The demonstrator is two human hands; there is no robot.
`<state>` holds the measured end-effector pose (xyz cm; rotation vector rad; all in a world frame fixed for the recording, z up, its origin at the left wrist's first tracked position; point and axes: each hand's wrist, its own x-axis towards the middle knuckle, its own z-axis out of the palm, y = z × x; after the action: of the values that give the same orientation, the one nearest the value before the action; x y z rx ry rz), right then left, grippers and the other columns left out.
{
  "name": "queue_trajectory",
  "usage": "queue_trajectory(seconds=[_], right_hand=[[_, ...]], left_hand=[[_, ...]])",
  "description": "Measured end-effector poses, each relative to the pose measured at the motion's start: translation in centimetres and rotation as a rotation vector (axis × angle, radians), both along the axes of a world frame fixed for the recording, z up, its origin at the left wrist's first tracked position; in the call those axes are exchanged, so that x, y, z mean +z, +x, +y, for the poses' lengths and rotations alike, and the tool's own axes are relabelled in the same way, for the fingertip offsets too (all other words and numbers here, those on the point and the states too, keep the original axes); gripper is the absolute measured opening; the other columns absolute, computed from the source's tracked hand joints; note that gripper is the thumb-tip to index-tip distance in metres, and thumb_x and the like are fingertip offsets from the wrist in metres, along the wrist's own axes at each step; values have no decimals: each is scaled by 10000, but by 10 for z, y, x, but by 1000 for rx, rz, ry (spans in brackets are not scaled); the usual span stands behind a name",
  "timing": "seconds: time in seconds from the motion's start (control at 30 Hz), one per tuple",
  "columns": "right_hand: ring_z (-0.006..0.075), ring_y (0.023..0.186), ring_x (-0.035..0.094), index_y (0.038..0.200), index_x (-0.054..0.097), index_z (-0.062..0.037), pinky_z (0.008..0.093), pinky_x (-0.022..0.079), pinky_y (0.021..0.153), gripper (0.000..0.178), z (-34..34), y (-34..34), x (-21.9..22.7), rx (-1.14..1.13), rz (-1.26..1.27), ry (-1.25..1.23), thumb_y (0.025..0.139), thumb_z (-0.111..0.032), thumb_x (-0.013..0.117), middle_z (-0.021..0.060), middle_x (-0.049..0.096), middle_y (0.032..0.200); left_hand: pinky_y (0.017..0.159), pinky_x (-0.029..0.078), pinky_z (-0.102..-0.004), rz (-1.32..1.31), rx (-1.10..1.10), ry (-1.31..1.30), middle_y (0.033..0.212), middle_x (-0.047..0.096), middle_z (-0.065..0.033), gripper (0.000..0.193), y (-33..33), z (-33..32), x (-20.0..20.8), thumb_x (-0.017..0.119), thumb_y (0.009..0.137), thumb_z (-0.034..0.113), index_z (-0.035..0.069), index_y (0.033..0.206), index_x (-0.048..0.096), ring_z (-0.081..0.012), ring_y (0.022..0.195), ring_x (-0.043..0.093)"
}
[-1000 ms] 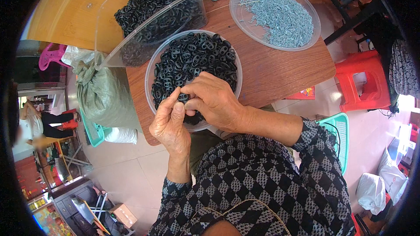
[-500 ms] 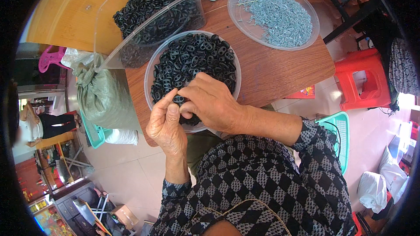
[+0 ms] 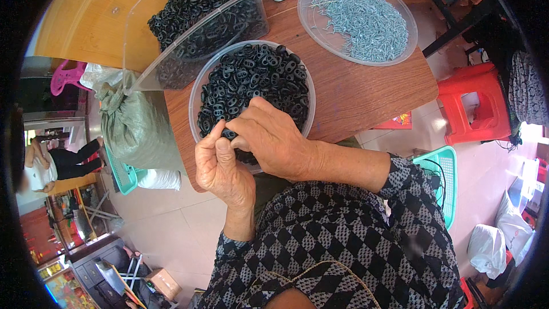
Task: The person assembles plastic cord locks by taking springs and plastic toggle pieces from containers and inserting the springs into the toggle bodies by hand.
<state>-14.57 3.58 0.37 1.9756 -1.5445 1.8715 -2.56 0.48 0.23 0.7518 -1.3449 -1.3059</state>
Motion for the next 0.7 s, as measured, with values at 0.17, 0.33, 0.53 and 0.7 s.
queue_trajectory(seconds=[0.17, 0.33, 0.53, 0.7], right_hand=[[263, 675, 488, 985, 527, 24, 359, 423, 585, 353, 1, -2, 0, 8, 17, 0, 678, -31, 693, 109, 522, 795], [261, 642, 500, 1004, 563, 58, 342, 405, 553, 327, 0, 1, 0, -4, 2, -33, 706, 0, 682, 128, 557, 810], [256, 624, 486, 989, 561, 61, 344, 396, 536, 326, 0, 4, -2, -19, 11, -54, 680, 29, 660, 125, 553, 800], [254, 623, 490, 967, 561, 56, 347, 400, 546, 306, 2, 5, -4, -32, 23, -54, 676, 34, 653, 124, 556, 795]], left_hand=[[810, 507, -279, -12, -49, 3, 1121, 602, -169, 292, 2, -1, 8, 592, 907, 125, -90, 1101, 552, -166, 938, 589], [845, 477, -269, 2, -3, -70, 1077, 623, -139, 309, -3, 3, 2, 605, 900, 135, -80, 1121, 578, -148, 936, 583], [822, 480, -269, 92, -10, -50, 1004, 625, -118, 281, -4, 4, -7, 592, 911, 155, -77, 1070, 580, -137, 889, 573], [791, 507, -275, -10, 65, -125, 1009, 618, -136, 245, -6, 5, -12, 578, 919, 153, -63, 1031, 554, -144, 867, 590]])
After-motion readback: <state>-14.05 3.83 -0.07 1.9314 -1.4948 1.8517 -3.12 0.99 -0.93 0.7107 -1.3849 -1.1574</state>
